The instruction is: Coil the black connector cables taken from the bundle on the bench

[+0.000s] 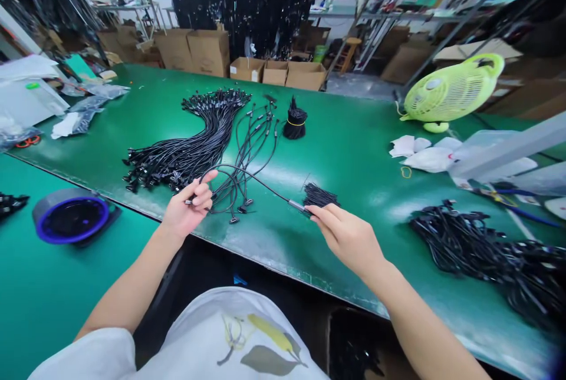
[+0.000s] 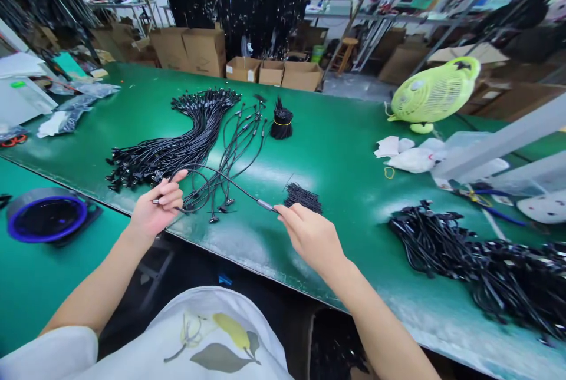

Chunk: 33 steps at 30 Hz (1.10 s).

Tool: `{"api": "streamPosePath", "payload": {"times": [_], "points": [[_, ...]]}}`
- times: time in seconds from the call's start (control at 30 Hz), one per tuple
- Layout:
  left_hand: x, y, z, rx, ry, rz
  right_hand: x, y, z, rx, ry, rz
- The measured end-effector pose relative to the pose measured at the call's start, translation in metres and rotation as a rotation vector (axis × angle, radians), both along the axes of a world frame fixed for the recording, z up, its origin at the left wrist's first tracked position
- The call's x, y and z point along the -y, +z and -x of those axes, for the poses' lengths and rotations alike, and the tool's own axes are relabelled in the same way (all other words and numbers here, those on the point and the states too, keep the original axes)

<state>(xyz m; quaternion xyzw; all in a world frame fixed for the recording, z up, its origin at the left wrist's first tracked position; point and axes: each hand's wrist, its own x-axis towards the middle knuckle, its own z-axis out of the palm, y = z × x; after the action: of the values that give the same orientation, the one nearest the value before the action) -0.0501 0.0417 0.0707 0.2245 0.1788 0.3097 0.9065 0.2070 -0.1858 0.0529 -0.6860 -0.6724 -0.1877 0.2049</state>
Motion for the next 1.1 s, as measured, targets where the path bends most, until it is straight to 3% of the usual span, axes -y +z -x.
{"api": "streamPosePath", "payload": {"times": [0.13, 0.23, 0.33, 0.47, 0.67, 0.77, 0.9, 1.0, 1.1], "points": [[-0.007, 0.007, 0.006, 0.072, 0.127, 0.048, 0.000, -0.011, -0.013, -0.095, 0.003, -0.016], [-0.008, 0.002, 0.010, -0.050, 0.031, -0.047, 0.003, -0.012, -0.015, -0.145, -0.007, -0.068], [-0.008, -0.006, 0.008, -0.190, -0.065, -0.168, 0.006, -0.006, -0.005, -0.042, 0.047, -0.068], [-0.010, -0.008, 0.002, -0.164, -0.035, -0.207, 0.005, 0.002, 0.011, 0.085, 0.147, -0.018], [-0.014, -0.008, -0.003, -0.133, 0.023, -0.180, -0.002, -0.003, 0.012, 0.104, 0.103, 0.030], [-0.002, -0.015, -0.016, -0.306, -0.024, -0.368, -0.011, -0.010, 0.025, 0.088, 0.120, 0.188], [0.032, -0.023, -0.037, -0.442, -0.213, -0.866, -0.026, -0.006, 0.050, -0.089, 0.310, 0.357], [0.052, -0.023, -0.041, -0.485, -0.418, -1.096, -0.038, -0.002, 0.055, -0.279, 0.285, 0.243], [0.056, -0.024, -0.040, -0.510, -0.488, -1.128, -0.049, -0.008, 0.051, -0.554, 0.186, 0.053]]}}
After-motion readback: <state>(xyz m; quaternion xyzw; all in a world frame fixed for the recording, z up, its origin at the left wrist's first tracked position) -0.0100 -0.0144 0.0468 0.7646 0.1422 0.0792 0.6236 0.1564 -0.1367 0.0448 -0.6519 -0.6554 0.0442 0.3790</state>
